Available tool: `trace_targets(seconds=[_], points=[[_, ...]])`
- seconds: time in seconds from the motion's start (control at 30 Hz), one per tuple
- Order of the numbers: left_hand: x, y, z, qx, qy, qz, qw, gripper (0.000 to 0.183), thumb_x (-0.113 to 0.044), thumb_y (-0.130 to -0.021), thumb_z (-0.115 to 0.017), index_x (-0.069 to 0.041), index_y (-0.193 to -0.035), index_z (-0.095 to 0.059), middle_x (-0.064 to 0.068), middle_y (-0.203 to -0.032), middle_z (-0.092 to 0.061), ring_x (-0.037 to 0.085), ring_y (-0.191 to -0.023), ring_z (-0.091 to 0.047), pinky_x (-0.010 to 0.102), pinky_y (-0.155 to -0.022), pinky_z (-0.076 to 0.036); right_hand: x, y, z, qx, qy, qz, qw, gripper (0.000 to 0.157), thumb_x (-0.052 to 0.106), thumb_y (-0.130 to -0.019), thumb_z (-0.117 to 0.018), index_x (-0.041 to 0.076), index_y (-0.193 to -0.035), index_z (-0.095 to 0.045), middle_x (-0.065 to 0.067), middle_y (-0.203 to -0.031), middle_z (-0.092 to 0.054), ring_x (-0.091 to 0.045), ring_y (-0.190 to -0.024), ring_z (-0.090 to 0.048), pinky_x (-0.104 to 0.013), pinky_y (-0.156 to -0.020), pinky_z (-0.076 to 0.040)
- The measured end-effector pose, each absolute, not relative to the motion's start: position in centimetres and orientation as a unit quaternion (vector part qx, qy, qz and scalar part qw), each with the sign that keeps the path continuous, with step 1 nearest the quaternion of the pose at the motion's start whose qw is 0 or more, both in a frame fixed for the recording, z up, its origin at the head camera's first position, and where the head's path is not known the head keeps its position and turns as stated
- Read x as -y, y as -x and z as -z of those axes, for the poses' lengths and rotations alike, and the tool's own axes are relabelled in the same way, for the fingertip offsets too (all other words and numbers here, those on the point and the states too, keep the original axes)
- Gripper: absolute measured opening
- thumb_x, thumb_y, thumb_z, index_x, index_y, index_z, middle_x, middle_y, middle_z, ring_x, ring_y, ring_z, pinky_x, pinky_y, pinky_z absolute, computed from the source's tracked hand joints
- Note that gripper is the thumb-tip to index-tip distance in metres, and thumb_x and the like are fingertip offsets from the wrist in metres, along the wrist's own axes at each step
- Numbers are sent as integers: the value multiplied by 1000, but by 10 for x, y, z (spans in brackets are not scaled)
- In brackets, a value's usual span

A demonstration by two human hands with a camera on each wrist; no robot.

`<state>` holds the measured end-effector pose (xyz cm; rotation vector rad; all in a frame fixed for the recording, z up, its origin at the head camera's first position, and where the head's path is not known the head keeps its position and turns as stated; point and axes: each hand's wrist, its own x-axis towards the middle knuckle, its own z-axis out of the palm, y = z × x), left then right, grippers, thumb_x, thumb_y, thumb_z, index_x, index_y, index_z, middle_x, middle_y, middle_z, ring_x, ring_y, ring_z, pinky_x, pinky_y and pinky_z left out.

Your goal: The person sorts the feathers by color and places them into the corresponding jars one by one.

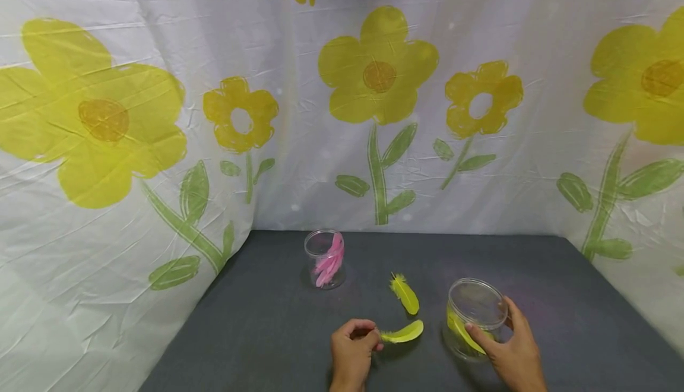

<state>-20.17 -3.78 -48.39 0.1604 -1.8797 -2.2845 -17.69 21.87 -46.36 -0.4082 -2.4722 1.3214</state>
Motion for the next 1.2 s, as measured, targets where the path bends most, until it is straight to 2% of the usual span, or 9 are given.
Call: trace_targets(seconds=[0.27,0.67,0.87,1.07,1.2], points=[[44,206,456,621,-8,773,128,10,11,-77,-70,2,-81,-68,13,-76,-63,24,-61,-62,33,-58,-55,-217,177,462,861,152,-462,149,115,54,-76,-77,-2,-152,-10,-32,-142,-29,-49,-124,-33,-68,-91,-30],[32,217,419,597,70,783,159,8,6,-78,-74,2,-83,-69,15,-79,-64,24,-63,-62,35,-60,-56,-216,177,462,862,152,-457,159,114,53,-76,-77,-3,-152,-12,-33,-141,-29,-50,-123,-34,-69,-90,-30],[19,222,402,601,107,773,171,6,2,-80,-73,-1,-85,-71,13,-80,-65,25,-66,-62,37,-63,-57,-216,178,461,862,156,-455,161,114,53,-75,-78,-3,-151,-14,-32,-140,-31,-50,-123,-35,-69,-90,-30],[5,226,390,601,147,764,183,7,4,-81,-71,0,-86,-71,18,-82,-66,26,-65,-63,35,-61,-56,-217,178,461,862,159,-459,146,116,55,-75,-77,-3,-152,-13,-32,-141,-30,-50,-123,-34,-69,-91,-30],[-5,228,388,606,158,759,181,8,6,-81,-70,0,-86,-71,15,-81,-67,27,-64,-64,37,-60,-56,-218,179,461,862,159,-464,127,119,59,-74,-75,-1,-152,-9,-32,-143,-27,-50,-125,-32,-68,-92,-30]])
